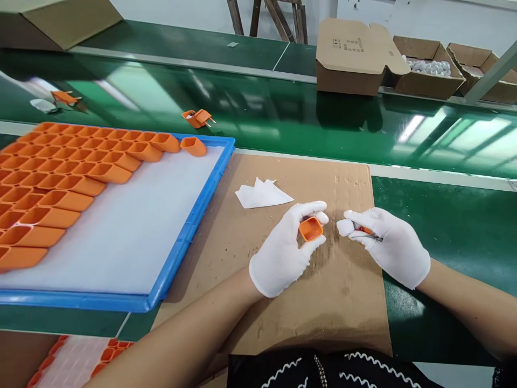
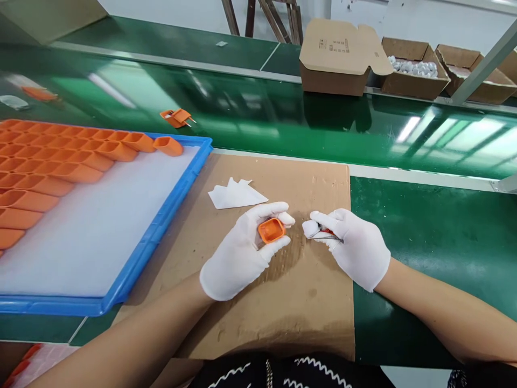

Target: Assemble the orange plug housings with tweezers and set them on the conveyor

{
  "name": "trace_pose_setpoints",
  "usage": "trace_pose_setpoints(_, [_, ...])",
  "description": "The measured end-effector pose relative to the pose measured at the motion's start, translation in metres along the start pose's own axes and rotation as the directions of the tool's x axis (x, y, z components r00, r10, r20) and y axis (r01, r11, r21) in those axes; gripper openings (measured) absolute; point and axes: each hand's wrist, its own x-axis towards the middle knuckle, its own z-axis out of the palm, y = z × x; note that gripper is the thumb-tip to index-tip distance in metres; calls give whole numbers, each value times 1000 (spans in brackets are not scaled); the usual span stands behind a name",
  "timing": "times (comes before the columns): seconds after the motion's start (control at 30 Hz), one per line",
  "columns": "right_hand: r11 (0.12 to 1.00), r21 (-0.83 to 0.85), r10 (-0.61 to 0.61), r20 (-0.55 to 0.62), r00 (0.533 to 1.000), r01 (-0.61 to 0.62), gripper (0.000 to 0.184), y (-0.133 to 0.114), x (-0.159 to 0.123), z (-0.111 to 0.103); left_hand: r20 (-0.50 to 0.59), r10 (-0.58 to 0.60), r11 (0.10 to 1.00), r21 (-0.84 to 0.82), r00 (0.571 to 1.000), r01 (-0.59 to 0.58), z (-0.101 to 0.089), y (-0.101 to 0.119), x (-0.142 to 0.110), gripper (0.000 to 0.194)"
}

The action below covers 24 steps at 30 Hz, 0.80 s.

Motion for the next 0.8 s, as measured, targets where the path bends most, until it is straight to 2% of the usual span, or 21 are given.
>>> trace_pose_setpoints(0.13, [969, -246, -8, 55, 998, 21, 20, 2, 0, 3, -36, 42, 993, -111, 998, -46, 4, 0, 3, 47])
trace_pose_setpoints(0.23, [959, -282, 19, 163, 987, 28, 12, 3, 2, 1, -78, 41, 987, -151, 996, -52, 4, 4, 6, 40])
trace_pose_setpoints(0.33, [951, -310, 67, 188, 980, -5, 9, 3, 4, -1, -89, 39, 988, -143, 995, -51, 2, 8, 6, 35])
trace_pose_setpoints(0.5, [966, -251, 125, 267, 956, -56, 12, 5, 9, -3, -95, 59, 987, -144, 994, -72, 1, 12, 6, 33])
trace_pose_setpoints(0.63, [978, -191, 128, 234, 964, -83, 14, 10, 9, -1, -111, 140, 984, -91, 984, -150, -1, 12, 5, 32])
trace_pose_setpoints(0.73, [967, -248, 114, 205, 972, -61, 31, 15, 7, 2, -102, 182, 983, -5, 978, -183, -2, 11, 3, 32])
trace_pose_setpoints(0.8, [959, -280, 98, 209, 973, -36, 32, 17, 6, 3, -110, 183, 983, 45, 977, -179, -3, 9, 2, 34])
